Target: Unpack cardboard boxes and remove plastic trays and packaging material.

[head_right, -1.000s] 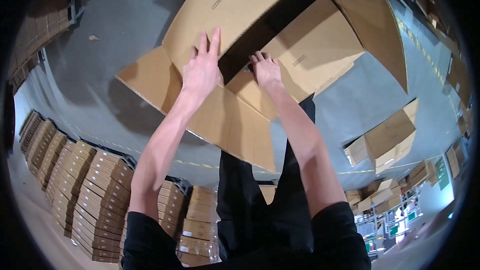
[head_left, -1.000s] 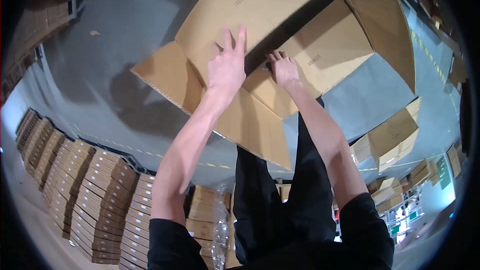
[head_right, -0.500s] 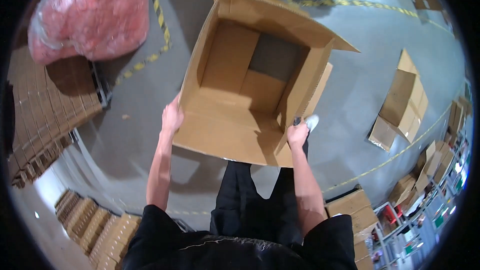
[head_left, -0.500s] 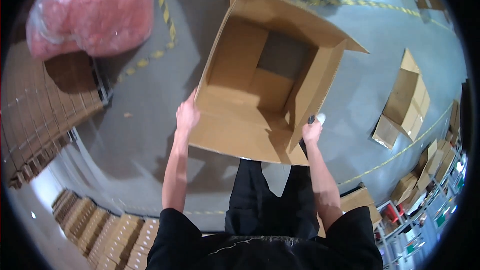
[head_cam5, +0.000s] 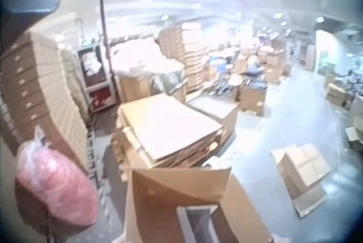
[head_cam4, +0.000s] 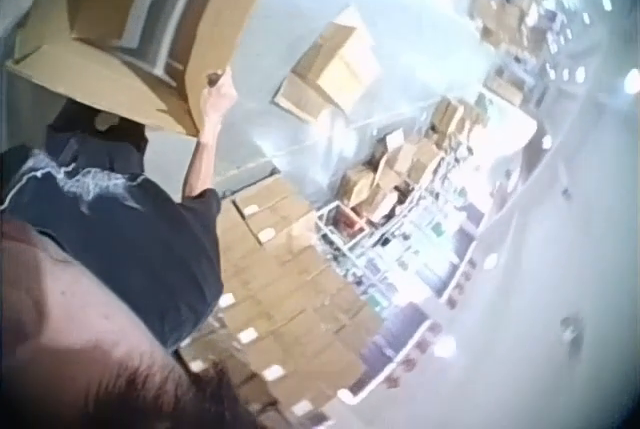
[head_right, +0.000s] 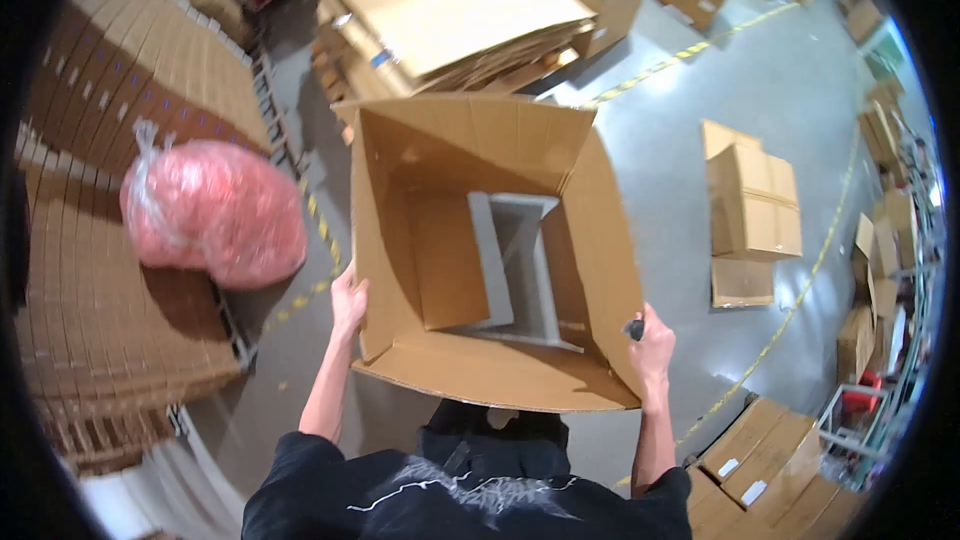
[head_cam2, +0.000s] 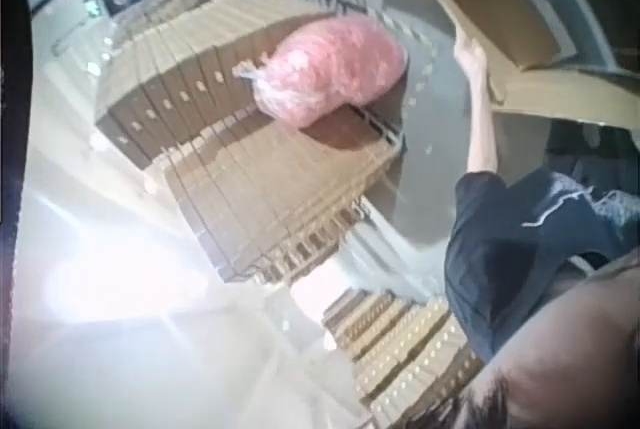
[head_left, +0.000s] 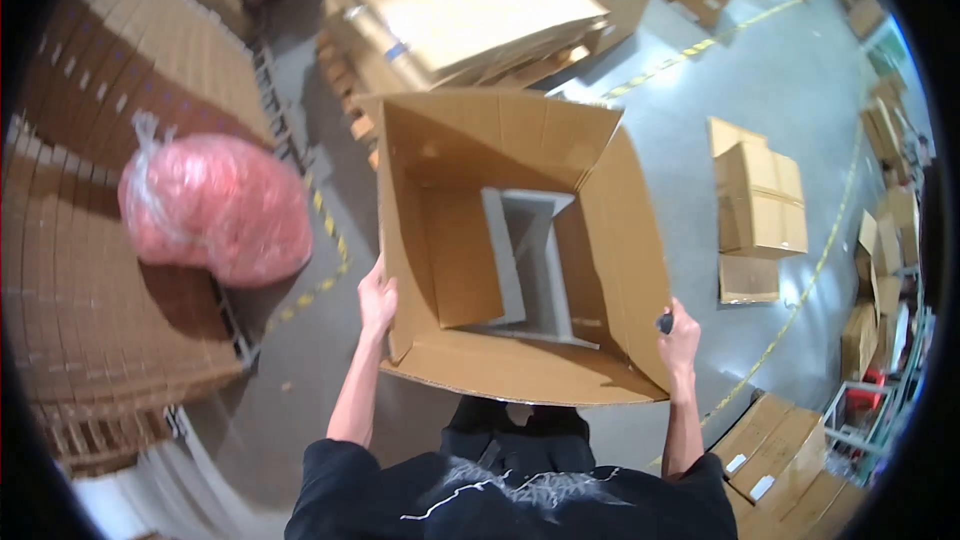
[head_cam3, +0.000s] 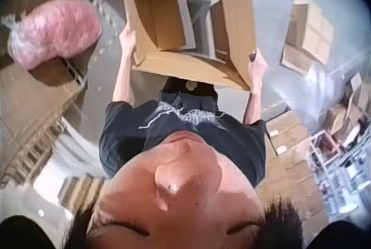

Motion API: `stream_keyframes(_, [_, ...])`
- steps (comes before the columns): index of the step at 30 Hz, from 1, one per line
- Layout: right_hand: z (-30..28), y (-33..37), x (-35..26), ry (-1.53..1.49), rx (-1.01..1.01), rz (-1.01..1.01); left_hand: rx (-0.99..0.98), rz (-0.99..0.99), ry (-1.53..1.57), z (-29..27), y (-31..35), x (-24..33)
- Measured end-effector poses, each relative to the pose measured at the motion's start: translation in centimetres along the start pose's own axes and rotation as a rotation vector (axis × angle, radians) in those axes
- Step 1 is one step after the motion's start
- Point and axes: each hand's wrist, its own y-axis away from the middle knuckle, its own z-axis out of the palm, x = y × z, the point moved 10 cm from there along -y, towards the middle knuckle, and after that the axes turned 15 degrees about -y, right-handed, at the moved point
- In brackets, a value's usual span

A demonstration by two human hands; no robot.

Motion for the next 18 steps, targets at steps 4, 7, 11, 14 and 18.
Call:
stream_keyframes(4, [-6.0,3.1,4.6,-0.013,0.151,0.067,-0.132,0.094,0.009,1.6,2.8,6.1])
stream_keyframes(7, [-13.6,6.5,13.2,-0.118,0.528,0.220,-0.284,0.242,-0.119,4.1,7.4,14.8])
stream_keyframes(11, [-19.9,7.0,25.2,-0.274,0.793,0.598,-0.519,0.453,-0.367,8.7,11.7,20.0])
stream_keyframes(14, [-24.0,5.8,29.3,-0.379,0.971,0.740,-0.584,0.706,-0.549,11.9,14.4,23.8])
stream_keyframes(18, [-30.7,2.5,26.4,-0.194,1.127,0.698,-0.738,0.588,-0.608,14.5,15.2,26.6])
